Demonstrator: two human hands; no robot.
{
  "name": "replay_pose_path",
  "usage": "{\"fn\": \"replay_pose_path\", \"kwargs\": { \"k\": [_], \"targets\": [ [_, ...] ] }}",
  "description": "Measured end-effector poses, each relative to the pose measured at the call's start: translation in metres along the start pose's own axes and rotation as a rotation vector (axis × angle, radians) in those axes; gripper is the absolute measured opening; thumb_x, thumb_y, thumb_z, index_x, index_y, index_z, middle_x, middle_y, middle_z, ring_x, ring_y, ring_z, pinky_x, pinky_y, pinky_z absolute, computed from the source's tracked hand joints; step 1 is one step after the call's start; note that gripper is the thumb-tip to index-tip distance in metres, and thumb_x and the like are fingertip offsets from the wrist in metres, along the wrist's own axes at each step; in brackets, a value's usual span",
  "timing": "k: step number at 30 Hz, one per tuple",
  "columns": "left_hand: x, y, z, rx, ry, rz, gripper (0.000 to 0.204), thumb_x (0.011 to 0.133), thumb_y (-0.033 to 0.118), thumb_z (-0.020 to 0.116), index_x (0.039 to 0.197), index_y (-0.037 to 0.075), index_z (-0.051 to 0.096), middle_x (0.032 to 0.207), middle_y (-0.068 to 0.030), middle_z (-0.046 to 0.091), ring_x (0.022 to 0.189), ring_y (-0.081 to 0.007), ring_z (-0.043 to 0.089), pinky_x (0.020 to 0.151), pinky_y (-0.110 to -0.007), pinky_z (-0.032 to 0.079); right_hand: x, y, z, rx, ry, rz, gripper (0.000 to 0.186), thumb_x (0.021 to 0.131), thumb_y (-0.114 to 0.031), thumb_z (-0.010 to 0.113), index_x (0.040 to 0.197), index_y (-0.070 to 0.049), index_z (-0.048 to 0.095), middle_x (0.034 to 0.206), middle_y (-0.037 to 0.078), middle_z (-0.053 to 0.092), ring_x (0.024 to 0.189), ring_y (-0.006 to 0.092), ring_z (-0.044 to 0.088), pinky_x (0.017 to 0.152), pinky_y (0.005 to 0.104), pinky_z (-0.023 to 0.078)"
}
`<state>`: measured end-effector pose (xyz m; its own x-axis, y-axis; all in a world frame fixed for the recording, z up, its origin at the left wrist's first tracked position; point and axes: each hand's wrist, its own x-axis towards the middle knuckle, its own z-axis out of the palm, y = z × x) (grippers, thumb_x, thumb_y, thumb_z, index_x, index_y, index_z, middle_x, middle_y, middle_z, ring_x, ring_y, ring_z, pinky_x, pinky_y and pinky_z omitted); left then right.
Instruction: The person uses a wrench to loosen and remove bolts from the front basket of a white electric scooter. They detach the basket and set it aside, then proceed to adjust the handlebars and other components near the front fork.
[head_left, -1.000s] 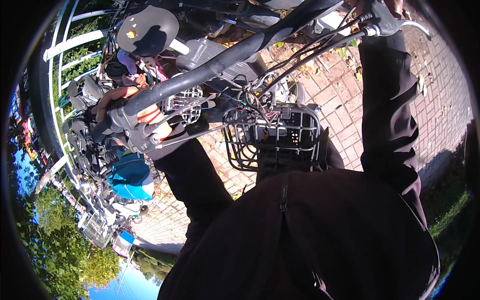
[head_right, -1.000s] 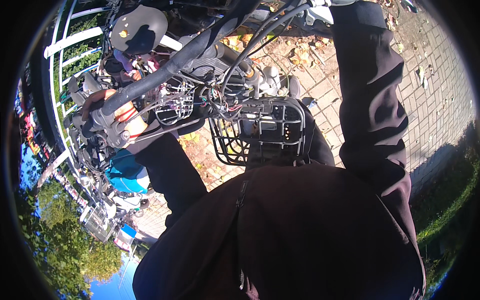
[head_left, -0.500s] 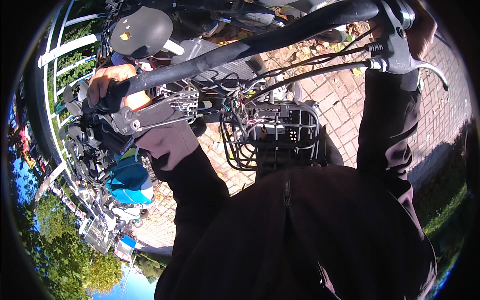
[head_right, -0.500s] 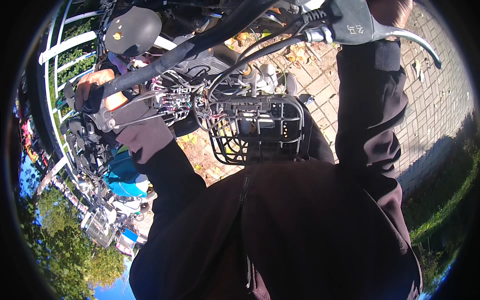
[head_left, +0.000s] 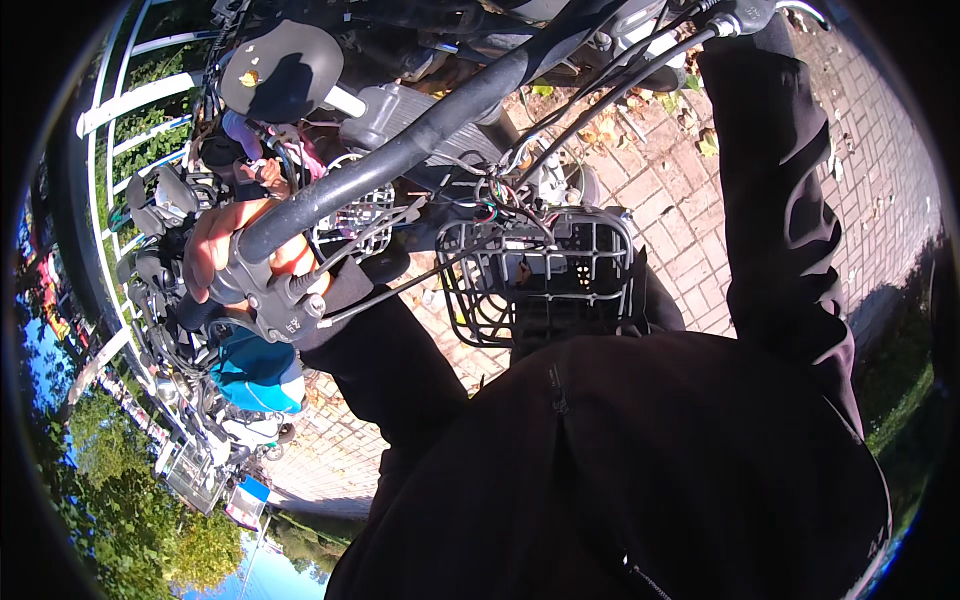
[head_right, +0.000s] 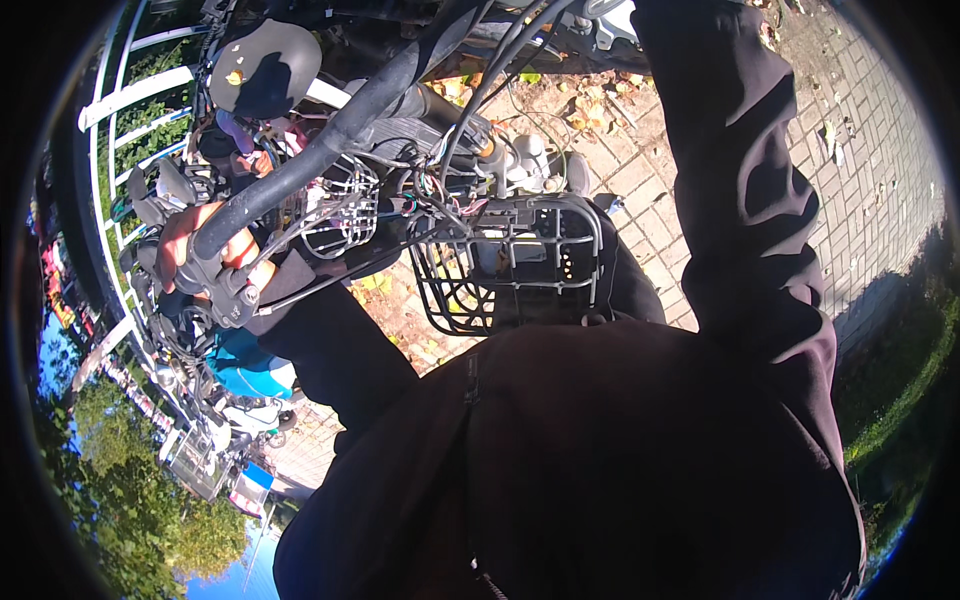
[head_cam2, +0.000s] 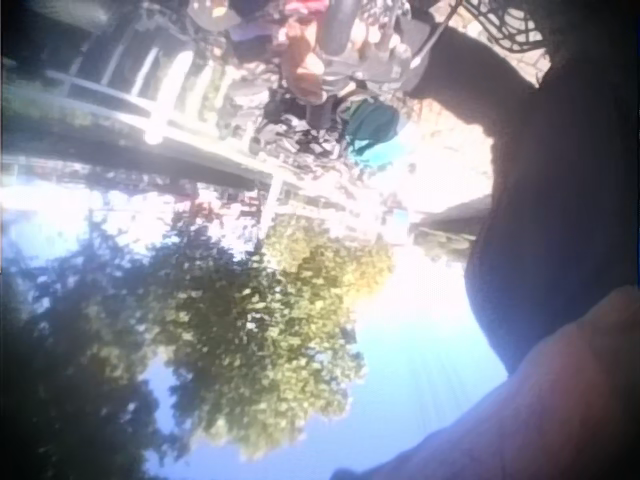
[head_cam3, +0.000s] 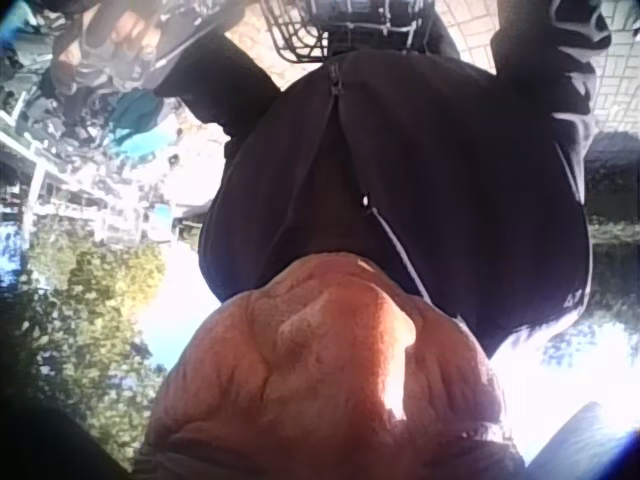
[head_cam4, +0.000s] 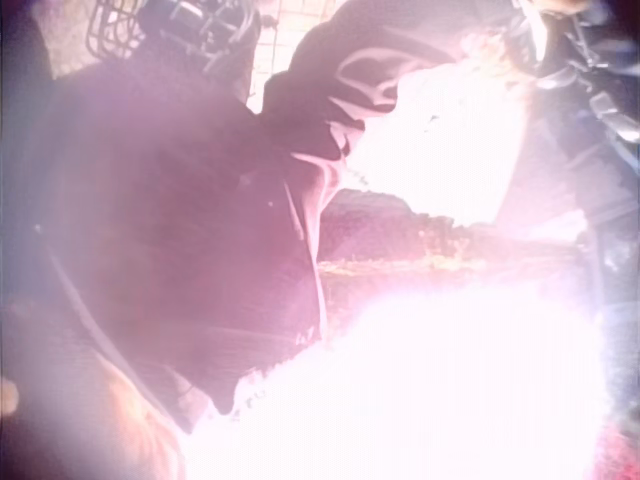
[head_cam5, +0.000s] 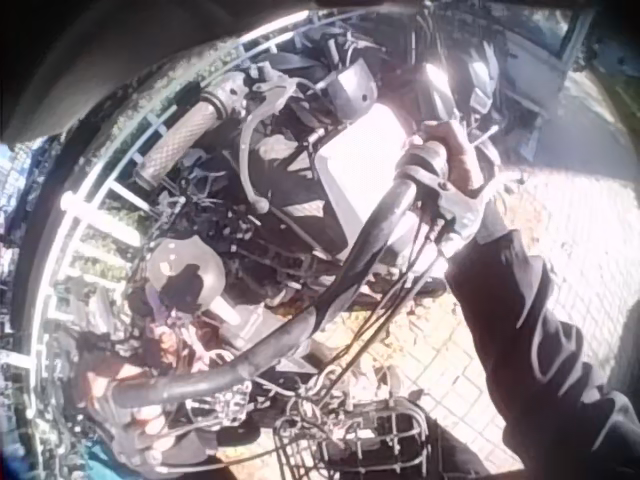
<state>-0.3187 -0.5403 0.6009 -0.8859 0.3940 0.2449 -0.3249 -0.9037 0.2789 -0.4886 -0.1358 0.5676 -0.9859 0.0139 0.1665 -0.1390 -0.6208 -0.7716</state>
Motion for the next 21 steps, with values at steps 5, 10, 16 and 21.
{"fn": "replay_pose_path", "kwargs": {
  "k": [5, 10, 16, 21],
  "targets": [
    [0.034, 0.034, -0.069, -0.244, -0.258, 0.502, 0.022, 0.085, 0.003, 0.063, 0.068, 0.016, 0.069, 0.073, 0.0072, 0.068, 0.07, -0.0073, 0.064, 0.063, -0.021, 0.049, -0.022, -0.023, -0.022, 0.263, -0.078, 0.11, 0.014, 0.099, -0.013, 0.051, 0.09, -0.003, 0.052, 0.071, -0.002, 0.047, 0.064, 0.0093, 0.051, 0.061, 0.0223, 0.047],
    [0.034, 0.065, -0.096, -0.354, -0.123, 0.445, 0.024, 0.089, 0.007, 0.059, 0.069, 0.014, 0.07, 0.075, 0.0027, 0.073, 0.067, -0.0057, 0.069, 0.059, -0.021, 0.05, -0.037, -0.036, -0.015, 0.248, -0.073, 0.078, 0.014, 0.099, -0.013, 0.051, 0.089, -0.003, 0.053, 0.07, -0.002, 0.047, 0.063, 0.0092, 0.051, 0.061, 0.0222, 0.047],
    [0.005, 0.01, -0.017, -0.228, -0.174, -0.275, 0.012, 0.079, 0.001, 0.071, 0.078, 0.013, 0.073, 0.089, 0.0009, 0.068, 0.057, -0.0099, 0.057, 0.054, -0.023, 0.043, -0.033, -0.023, -0.004, 0.195, -0.075, 0.105, 0.015, 0.099, -0.014, 0.051, 0.088, -0.004, 0.053, 0.069, -0.002, 0.047, 0.063, 0.0091, 0.051, 0.061, 0.0222, 0.047],
    [0.007, 0.011, -0.047, -0.229, -0.466, 0.565, 0.014, 0.085, 0.004, 0.067, 0.079, 0.014, 0.074, 0.093, 0.0019, 0.07, 0.074, -0.0115, 0.064, 0.065, -0.026, 0.052, -0.033, -0.026, -0.011, 0.189, -0.078, 0.106, 0.016, 0.099, -0.014, 0.051, 0.087, -0.004, 0.053, 0.069, -0.002, 0.047, 0.062, 0.0091, 0.05, 0.061, 0.0221, 0.046]
  ]
}}
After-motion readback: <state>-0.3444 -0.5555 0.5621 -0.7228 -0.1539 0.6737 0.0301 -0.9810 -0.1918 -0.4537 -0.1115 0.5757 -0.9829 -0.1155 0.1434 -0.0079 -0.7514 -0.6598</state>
